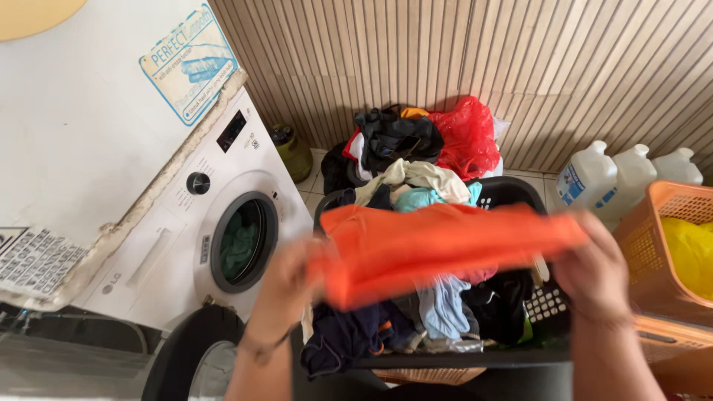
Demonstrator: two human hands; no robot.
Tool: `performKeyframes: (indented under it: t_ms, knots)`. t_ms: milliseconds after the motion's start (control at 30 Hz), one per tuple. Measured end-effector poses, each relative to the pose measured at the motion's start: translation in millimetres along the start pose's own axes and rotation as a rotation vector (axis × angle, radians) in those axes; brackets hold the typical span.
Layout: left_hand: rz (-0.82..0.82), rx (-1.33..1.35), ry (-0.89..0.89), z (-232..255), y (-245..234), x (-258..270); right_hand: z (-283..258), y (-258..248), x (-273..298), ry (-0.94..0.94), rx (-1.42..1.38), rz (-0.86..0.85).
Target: The person sorts various items of clothing from a laundry basket, unfolding and smoothing a light green shirt and a small orange t-shirt by hand.
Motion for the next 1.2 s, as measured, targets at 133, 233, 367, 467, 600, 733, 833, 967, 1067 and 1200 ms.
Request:
performKeyframes:
  t_ms: [133,233,367,467,600,733,833,967,1067,1200]
  knots:
    - [-0.701,-0.584,0.056,24,5,27,-18,-33,41,0.339,0.395,-0.508]
    - [-0.429,-0.676,-0.288,-7,13,27,-2,-31,51,0.651,0.824,-0.772]
    - [0.182,-0.688,-0.002,-61,16,-39,29,-10,26,0.667,1.178,-0.566]
    - [0.390,-0.924,-0.310,-104,11,-89,73,21,-8,0.269,1.482,-0.339]
    - [0.445,-1.072,-0.072,-169,18,-110,112,56,-20,-0.234,1.623,-0.290]
    - [0.606,-0.826,0.067,-189,-4,-92,109,38,-19,-0.306,1.313,-0.142]
    - [0.666,-0.328,0.109,-178,-41,-56,95,3,10,0.005,0.935,0.211]
    - [0.623,0.010,0.121,-175,-35,-36,93,-2,36,0.016,0.469,0.188]
    - [0.482,-0.187,0.014,-167,1,-39,114,32,51,0.278,0.752,-0.010]
    - [0.126,-0.445,0.178,-136,71,-35,128,106,66,-0.077,1.196,-0.450]
Point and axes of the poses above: each hand's wrist, its own x-axis away from the middle knuckle, its own y-axis out of the palm, z = x × y, the point moved 2 cm from there along -x, towards the middle knuckle, and after that the axes turned 7 degrees about -y, right-handed, at the moved point
